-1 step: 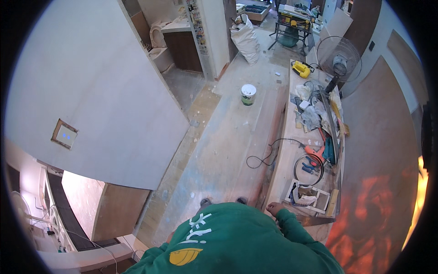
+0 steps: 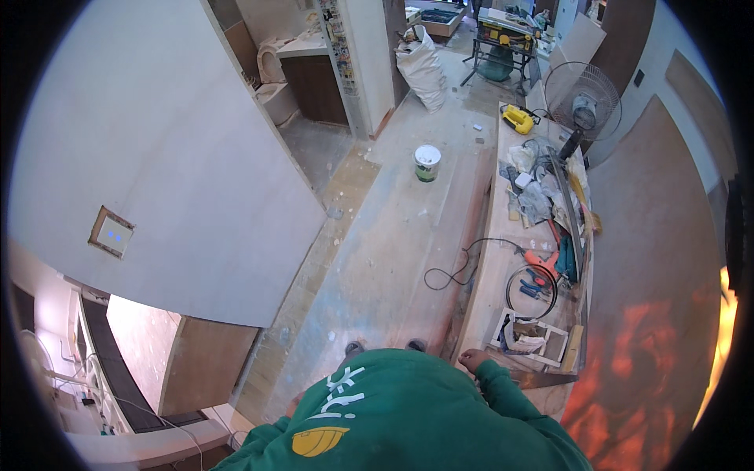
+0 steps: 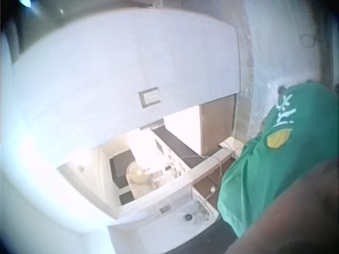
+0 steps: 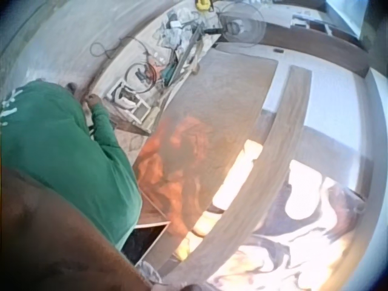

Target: The person cuts a black flexible strip using red scissors and applies it to the edge of a wooden board. They measure the strip against the board's edge, trim it to size, and press it onto the surface.

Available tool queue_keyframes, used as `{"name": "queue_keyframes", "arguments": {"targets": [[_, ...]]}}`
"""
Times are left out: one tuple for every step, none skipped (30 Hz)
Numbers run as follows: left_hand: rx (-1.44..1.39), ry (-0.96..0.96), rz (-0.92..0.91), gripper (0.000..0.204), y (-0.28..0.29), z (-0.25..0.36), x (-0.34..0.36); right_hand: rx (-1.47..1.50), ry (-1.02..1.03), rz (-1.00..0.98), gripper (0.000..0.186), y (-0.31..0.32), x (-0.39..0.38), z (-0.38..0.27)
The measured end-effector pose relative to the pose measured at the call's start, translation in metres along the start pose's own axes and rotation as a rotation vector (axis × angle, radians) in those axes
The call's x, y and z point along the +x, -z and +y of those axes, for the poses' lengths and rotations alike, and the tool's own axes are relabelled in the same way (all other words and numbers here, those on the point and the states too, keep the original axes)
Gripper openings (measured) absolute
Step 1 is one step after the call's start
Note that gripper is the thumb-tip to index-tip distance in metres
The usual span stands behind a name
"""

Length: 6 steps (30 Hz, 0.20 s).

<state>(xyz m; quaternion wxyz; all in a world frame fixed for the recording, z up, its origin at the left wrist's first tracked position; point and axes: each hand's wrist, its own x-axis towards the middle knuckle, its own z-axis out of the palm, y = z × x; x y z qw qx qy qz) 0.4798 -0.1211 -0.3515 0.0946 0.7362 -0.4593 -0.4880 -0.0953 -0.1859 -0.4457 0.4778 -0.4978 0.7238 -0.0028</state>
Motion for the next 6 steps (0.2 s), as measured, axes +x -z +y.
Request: {"name": "queue_keyframes", "arguments": {"targets": [[0.084, 0.035, -0.049, 0.04, 0.013, 0.016, 0.002, 0.0, -0.01, -0.003, 0.045, -0.002, -0.005, -0.001], [0.142, 0.067, -0.087, 0.042, 0.02, 0.027, -0.002, -0.016, -0.003, 0.001, 0.045, -0.007, -0.003, 0.006], [0.159, 0.082, -0.106, 0.043, 0.024, 0.032, -0.008, -0.034, 0.005, 0.005, 0.045, -0.012, -0.002, 0.012], [0.174, 0.093, -0.114, 0.045, 0.027, 0.034, -0.016, -0.054, 0.016, 0.006, 0.045, -0.017, 0.001, 0.02], [0.179, 0.09, -0.121, 0.046, 0.033, 0.041, -0.016, -0.04, 0.007, 0.012, 0.045, -0.019, 0.0, 0.024], [0.185, 0.079, -0.12, 0.046, 0.047, 0.031, -0.021, -0.029, -0.002, 0.018, 0.045, -0.021, -0.003, 0.028]]}}
